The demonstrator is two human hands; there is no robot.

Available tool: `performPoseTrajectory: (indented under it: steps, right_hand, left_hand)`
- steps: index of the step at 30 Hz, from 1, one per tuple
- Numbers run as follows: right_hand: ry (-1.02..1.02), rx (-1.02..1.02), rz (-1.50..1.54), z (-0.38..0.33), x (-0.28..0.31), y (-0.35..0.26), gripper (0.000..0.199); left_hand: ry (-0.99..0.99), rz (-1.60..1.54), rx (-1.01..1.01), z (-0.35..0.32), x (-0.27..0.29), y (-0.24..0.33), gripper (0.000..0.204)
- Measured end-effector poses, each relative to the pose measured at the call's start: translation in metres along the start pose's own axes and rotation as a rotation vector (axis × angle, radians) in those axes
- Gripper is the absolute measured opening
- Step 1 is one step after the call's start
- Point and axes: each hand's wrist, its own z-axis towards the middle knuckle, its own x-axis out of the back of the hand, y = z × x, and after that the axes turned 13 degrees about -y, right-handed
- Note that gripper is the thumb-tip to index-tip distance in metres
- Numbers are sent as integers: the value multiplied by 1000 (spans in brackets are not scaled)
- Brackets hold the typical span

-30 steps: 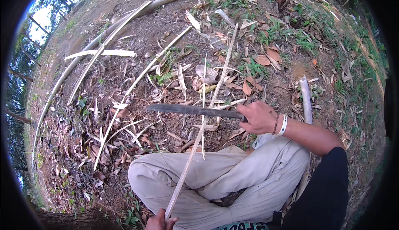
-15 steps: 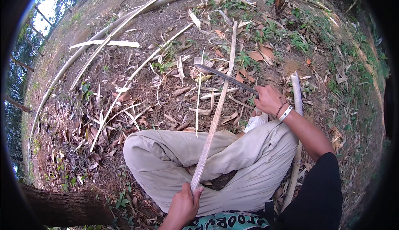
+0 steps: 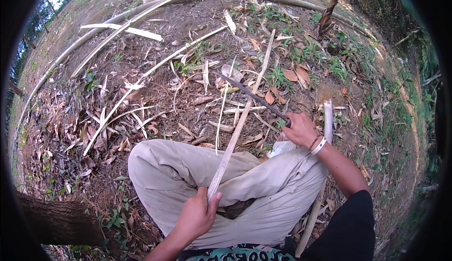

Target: The person uses a machete to split a long bamboo pole into smaller strips. They first chop the pole into sections, then sit on the ground to shave and split the bamboo into thin, flat pieces using the blade.

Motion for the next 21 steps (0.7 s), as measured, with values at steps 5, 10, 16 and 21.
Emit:
performPoseTrajectory:
  steps: [5, 10, 16, 21]
  right_hand:
    - [-242, 311, -201, -16, -8, -53, 21]
    - [124, -99, -8, 71, -9, 67, 29]
    - [203, -207, 1293, 91, 20, 71, 28]
    - [50, 233, 1690, 46, 61, -17, 42]
  left_hand:
    - [25, 15, 54, -2, 7, -6, 36]
    - [-8, 85, 62, -18, -5, -20, 36]
    - [213, 233, -14, -45, -34, -35, 34]
    - [293, 187, -98, -32, -54, -31, 33]
